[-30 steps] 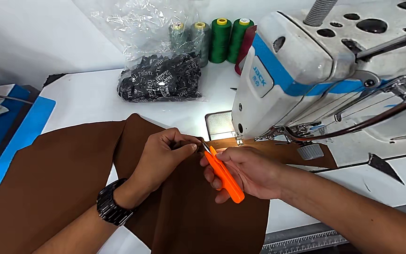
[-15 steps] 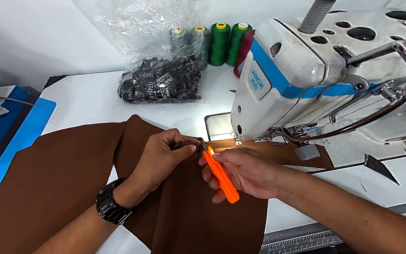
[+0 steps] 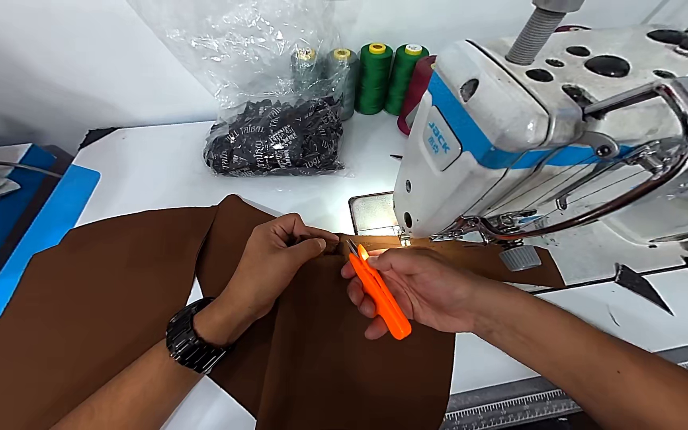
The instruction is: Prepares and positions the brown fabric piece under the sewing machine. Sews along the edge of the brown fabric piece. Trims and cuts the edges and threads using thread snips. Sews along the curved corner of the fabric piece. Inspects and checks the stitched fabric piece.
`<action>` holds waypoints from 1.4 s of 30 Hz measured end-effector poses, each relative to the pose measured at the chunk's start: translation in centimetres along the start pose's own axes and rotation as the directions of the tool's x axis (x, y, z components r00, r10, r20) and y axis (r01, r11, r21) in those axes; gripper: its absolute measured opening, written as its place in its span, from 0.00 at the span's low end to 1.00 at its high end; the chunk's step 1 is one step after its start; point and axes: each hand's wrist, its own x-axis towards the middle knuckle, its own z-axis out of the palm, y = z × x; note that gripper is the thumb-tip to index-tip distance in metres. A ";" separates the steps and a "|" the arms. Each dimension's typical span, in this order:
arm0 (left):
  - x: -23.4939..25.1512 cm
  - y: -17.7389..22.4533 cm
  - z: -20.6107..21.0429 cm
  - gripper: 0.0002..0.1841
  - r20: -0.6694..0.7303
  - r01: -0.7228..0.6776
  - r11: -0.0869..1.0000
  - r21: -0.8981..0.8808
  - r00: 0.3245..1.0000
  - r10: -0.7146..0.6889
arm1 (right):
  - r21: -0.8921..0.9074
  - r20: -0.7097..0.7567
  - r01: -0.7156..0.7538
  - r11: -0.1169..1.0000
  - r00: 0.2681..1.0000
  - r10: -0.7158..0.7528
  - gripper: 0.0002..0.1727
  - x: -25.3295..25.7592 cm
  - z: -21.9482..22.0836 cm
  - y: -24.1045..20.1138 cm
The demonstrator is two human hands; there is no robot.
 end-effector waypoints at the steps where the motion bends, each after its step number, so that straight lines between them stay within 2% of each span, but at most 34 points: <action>1: 0.0 0.0 0.0 0.08 0.001 0.002 1.000 0.000 1.000 -0.002 | 0.005 -0.002 -0.009 1.000 1.000 0.009 0.24 0.1 0.2 0.0; 22: 0.0 -0.2 -0.4 0.08 0.032 -0.008 1.000 -0.003 0.999 0.008 | -0.039 -0.027 0.014 0.999 1.000 -0.015 0.24 0.7 1.0 0.0; 29: 0.2 0.0 -0.6 0.10 -0.024 0.036 0.999 -0.006 0.999 -0.036 | -0.045 0.001 0.048 0.998 0.999 -0.048 0.24 0.1 0.3 0.1; 42: 0.1 0.0 -1.0 0.11 -0.012 0.087 0.995 -0.046 0.996 -0.087 | -0.050 -0.021 -0.031 0.998 0.999 0.030 0.23 1.1 1.3 -0.4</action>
